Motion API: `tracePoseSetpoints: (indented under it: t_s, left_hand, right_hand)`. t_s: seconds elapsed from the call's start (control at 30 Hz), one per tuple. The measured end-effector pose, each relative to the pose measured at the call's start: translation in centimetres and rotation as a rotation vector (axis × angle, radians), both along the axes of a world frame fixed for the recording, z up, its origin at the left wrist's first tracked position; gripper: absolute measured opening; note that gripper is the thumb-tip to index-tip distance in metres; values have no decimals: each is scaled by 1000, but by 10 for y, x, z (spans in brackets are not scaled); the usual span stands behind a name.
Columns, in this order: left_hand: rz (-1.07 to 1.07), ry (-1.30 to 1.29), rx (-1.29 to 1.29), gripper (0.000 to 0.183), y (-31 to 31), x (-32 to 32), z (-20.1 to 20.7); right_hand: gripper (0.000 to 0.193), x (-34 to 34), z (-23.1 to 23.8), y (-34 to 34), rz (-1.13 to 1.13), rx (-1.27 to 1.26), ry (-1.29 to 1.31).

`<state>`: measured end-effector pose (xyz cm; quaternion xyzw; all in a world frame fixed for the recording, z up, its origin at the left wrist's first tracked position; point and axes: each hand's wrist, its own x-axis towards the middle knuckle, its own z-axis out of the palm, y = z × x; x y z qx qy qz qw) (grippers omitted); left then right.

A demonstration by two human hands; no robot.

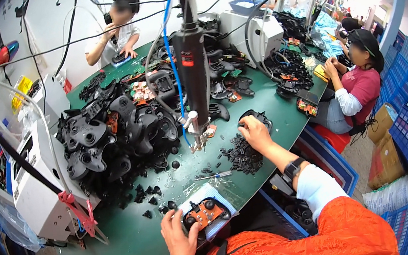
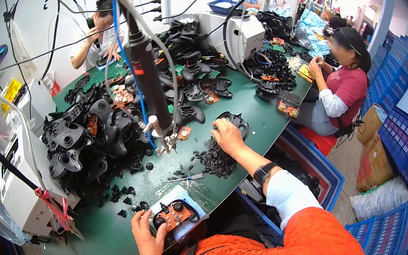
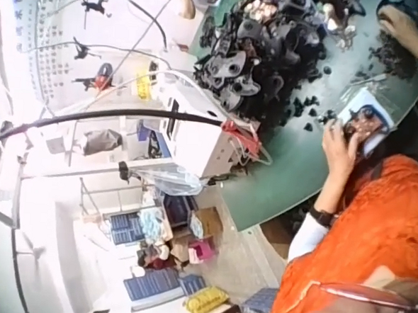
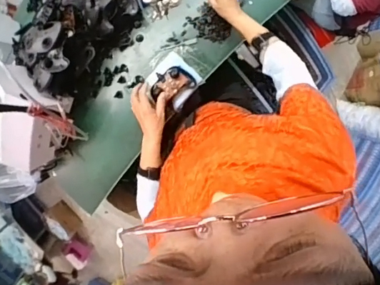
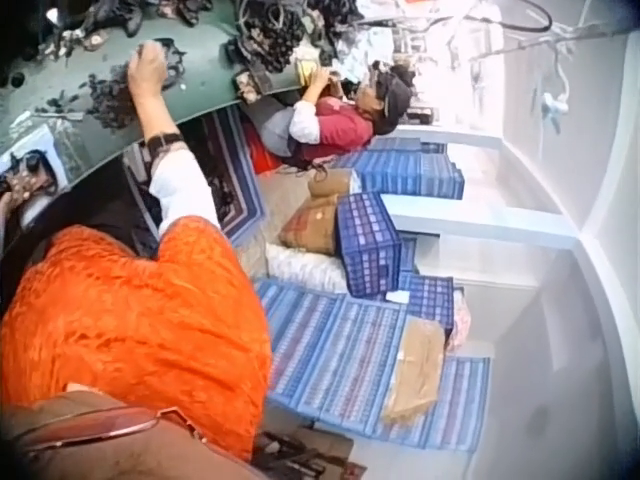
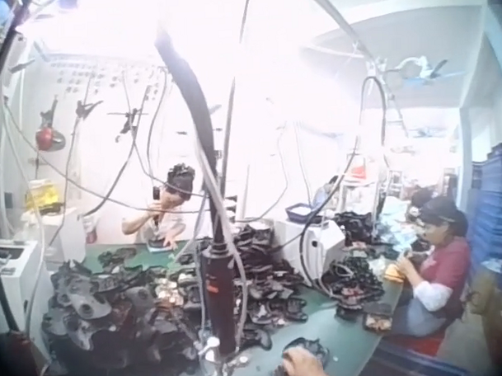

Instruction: Assembling the internal components and external shells of game controllers at an electronics workbench.

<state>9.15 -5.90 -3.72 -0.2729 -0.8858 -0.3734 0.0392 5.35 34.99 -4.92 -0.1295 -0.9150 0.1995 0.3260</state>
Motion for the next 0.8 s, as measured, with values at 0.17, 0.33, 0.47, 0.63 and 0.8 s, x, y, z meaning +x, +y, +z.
tracePoseSetpoints:
  t_s: [0.17,0.33,0.47,0.63,0.8]
  left_hand:
    - [-15,-161,106,49,4,-4,1]
    - [-65,-137,66,37,3,-2,-3]
    - [-52,-130,55,35,1,-3,-9]
    - [-132,-190,111,39,5,-10,-7]
    - [48,-99,271,41,-9,-19,12]
  right_hand:
    - [27,-3,-12,62,-257,64,-54]
    - [47,11,-18,74,-436,-7,-369]
    - [61,11,-42,93,-399,-98,-343]
    - [61,31,-16,121,-429,-332,45]
    - [59,54,69,6,-139,-179,118]
